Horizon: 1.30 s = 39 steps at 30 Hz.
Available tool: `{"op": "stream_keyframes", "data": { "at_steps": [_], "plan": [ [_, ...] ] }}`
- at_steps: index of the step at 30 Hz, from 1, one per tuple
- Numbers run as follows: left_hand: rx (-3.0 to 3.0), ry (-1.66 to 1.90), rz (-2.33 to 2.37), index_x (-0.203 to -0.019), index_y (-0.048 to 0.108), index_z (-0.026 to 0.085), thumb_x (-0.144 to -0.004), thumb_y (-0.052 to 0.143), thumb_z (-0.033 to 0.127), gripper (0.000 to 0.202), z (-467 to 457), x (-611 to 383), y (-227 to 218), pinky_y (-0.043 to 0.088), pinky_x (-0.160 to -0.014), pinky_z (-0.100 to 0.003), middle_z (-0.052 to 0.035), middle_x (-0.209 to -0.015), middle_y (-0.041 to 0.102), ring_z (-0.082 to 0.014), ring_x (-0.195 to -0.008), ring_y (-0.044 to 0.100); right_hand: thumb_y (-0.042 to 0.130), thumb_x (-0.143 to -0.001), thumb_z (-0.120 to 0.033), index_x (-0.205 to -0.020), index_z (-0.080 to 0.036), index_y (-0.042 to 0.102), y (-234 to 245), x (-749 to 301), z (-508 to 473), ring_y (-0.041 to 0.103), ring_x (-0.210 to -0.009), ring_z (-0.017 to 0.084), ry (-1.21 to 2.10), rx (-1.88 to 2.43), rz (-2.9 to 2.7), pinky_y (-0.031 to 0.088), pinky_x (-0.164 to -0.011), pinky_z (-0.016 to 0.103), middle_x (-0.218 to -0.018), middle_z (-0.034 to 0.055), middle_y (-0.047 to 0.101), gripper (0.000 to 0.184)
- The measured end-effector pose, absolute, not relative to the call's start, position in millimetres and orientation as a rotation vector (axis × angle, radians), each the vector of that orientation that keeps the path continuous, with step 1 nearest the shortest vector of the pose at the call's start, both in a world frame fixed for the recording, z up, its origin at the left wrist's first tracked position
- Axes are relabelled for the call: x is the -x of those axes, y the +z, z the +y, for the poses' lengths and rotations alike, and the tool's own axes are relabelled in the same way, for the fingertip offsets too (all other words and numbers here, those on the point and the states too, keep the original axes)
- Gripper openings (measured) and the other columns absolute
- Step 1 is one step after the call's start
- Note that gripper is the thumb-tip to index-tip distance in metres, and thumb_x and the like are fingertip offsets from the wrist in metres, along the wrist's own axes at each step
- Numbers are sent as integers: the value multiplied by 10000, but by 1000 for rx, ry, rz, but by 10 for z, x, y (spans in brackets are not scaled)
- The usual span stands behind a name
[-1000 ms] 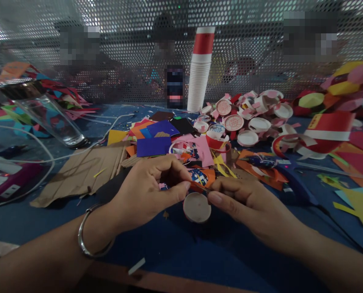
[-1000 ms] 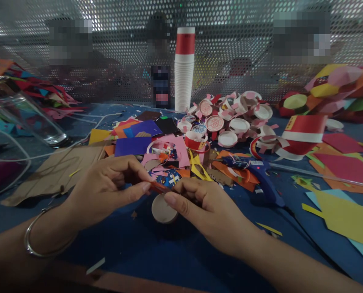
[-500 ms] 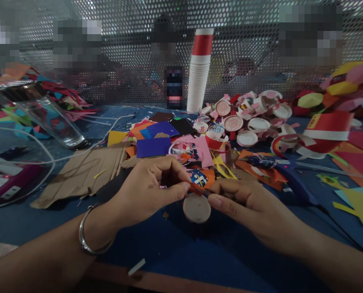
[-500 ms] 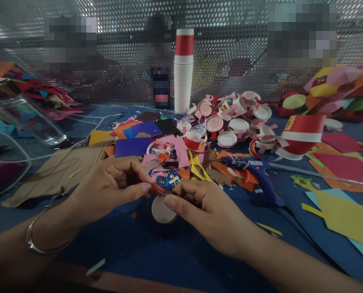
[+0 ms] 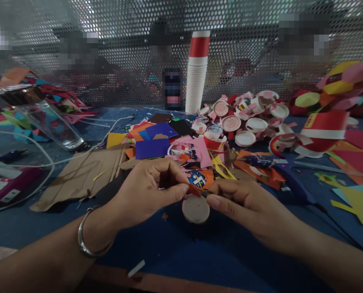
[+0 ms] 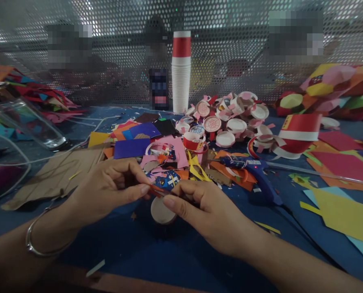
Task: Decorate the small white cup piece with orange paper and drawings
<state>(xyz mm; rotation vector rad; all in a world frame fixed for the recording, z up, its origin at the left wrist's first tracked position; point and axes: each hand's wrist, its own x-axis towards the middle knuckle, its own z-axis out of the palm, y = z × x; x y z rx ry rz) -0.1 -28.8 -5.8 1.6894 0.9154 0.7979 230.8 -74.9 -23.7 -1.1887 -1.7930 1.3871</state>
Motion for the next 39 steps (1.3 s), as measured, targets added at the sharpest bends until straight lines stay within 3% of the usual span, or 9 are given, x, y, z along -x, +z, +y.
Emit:
{"op": "stream_keyframes", "data": {
  "at_steps": [24, 39],
  "plan": [
    [-1593, 813, 843, -806, 671, 154, -815, 774, 165, 103, -268, -12, -90, 508, -596, -183, 12, -701, 701, -88, -634, 637, 540, -1009, -560, -770, -202, 585, -253, -2301, -728, 434, -668, 127, 1381, 1203, -1791, 344, -610, 279, -722, -26, 496, 434],
    [-1646, 853, 932, -801, 667, 171, -794, 789, 200, 125, -285, 8, -64, 507, -594, -205, 6, -702, 707, -109, -631, 651, 555, -965, -679, -756, -203, 544, -240, -2317, -736, 332, -611, 112, 1408, 1243, -1756, 253, -550, 285, -682, -55, 389, 520]
  ]
}}
